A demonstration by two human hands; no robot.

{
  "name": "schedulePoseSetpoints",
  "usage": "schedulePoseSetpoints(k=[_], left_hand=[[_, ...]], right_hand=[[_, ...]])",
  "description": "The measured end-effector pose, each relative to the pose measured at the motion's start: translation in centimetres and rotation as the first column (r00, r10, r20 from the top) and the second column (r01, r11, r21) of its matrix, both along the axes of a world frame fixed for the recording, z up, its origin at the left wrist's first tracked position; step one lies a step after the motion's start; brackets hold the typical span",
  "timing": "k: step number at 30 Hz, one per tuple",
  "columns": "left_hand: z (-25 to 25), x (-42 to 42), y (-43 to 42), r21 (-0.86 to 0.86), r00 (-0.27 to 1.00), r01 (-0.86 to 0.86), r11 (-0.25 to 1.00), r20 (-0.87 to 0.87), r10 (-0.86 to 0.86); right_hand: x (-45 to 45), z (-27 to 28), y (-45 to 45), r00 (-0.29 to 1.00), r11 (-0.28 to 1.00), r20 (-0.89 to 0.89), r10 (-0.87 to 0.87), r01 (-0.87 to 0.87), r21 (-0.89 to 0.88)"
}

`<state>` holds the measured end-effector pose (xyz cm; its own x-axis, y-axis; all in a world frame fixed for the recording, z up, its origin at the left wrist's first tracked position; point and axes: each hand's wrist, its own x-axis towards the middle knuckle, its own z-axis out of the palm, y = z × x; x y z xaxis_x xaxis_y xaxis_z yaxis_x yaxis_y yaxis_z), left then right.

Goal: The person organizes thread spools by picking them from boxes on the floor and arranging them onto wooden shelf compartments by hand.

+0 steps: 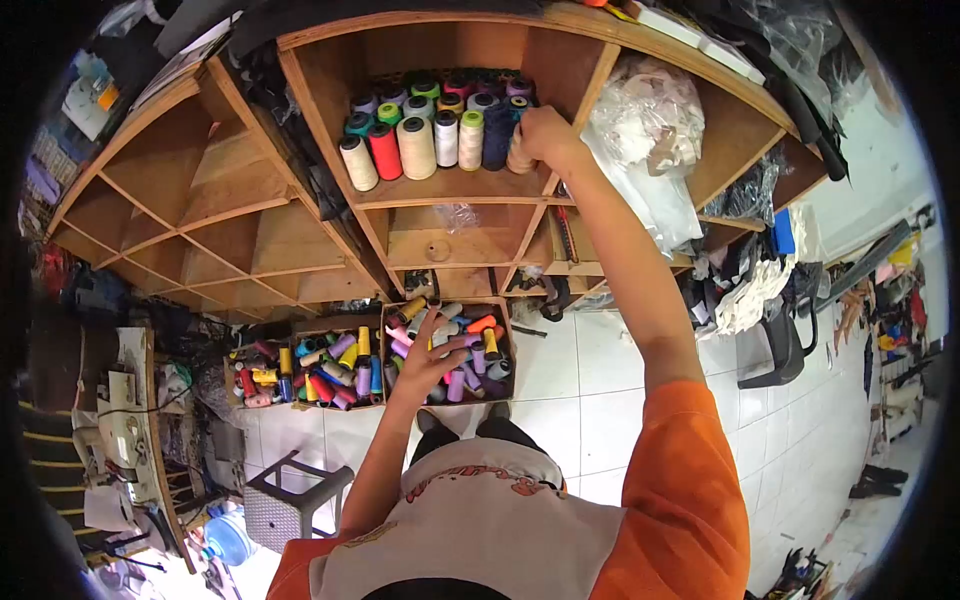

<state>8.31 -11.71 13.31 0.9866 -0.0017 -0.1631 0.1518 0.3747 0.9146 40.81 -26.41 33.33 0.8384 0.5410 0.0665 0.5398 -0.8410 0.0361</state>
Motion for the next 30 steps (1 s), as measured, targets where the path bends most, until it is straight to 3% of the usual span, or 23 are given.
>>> schedulePoseSetpoints(k=[2, 5, 6, 9, 12, 14, 16, 17, 18, 20, 21, 23, 24, 27, 30], left_hand=[[-0.5, -0.7, 0.7, 0.002, 1.0, -0.018, 1.0, -0.014, 0.018], [-0.6, -1.5, 1.8, 0.053, 0.999, -0.03, 0.998, -0.034, 0.032], [-0.6, -1.6, 2.1, 0.054, 0.998, -0.038, 0.998, -0.047, 0.041], [-1.2, -2.0, 2.8, 0.079, 0.997, -0.041, 0.996, -0.064, 0.046], [-2.0, -3.0, 3.2, 0.09, 0.996, -0.057, 0.994, -0.062, 0.063], [-2.6, -3.6, 3.3, 0.116, 0.995, -0.068, 0.991, -0.063, 0.076], [-3.9, -4.1, 4.0, 0.183, 0.988, -0.045, 0.982, -0.14, 0.072], [-4.8, -4.7, 4.3, 0.229, 0.975, -0.016, 0.973, -0.211, 0.066], [-7.4, -5.4, 4.6, 0.281, 0.978, -0.06, 0.958, -0.173, 0.113], [-11.4, -6.4, 5.1, 0.416, 0.965, -0.109, 0.903, -0.172, 0.196], [-14.0, -7.2, 5.7, 0.441, 0.947, -0.084, 0.894, -0.243, 0.209], [-18.0, -8.3, 6.3, 0.453, 0.916, -0.071, 0.889, -0.322, 0.238], [-21.6, -9.0, 6.1, 0.379, 0.872, -0.136, 0.915, -0.392, 0.292], [-28.4, -9.0, 6.0, 0.474, 0.83, 0.017, 0.88, -0.498, 0.252], [-35.7, -7.4, 3.3, 0.479, 0.798, 0.07, 0.875, -0.553, 0.24]], right_hand=[[0.1, 0.2, 0.7, 1.0, 0.992, -0.005, -0.023, 0.022, -0.122], [2.1, -1.9, 0.7, 0.998, 0.996, 0.05, -0.038, 0.042, -0.081], [1.6, -1.8, 0.7, 0.99, 0.998, 0.136, 0.027, -0.019, -0.06], [2.0, -2.1, 0.7, 0.995, 0.996, 0.081, -0.058, 0.064, -0.068], [0.7, -1.8, -0.1, 0.971, 0.999, 0.237, -0.025, 0.013, 0.05], [0.0, -0.8, -0.5, 0.975, 0.999, 0.216, -0.048, 0.044, 0.024], [-4.3, 1.7, -0.4, 0.981, 0.988, 0.188, -0.055, 0.026, 0.152], [-4.1, -0.7, -1.7, 0.971, 0.847, 0.196, 0.134, -0.215, 0.487], [-6.0, -1.8, -1.8, 0.929, 0.62, -0.159, 0.334, -0.09, 0.779], [-11.1, -4.6, -1.4, 0.678, 0.701, -0.605, 0.418, 0.184, 0.69], [-13.0, -6.4, -0.9, 0.483, 0.74, -0.763, 0.431, 0.295, 0.604], [-15.6, -14.4, -0.8, 0.24, 0.79, -0.896, 0.373, 0.425, 0.442], [-16.3, -21.0, -2.1, 0.181, 0.831, -0.935, 0.305, 0.429, 0.355], [-19.5, -38.2, -5.1, 0.102, 0.902, -0.995, 0.002, 0.43, 0.045], [-22.9, -51.4, -7.6, 0.04, 0.732, -0.995, -0.093, 0.68, -0.041]])
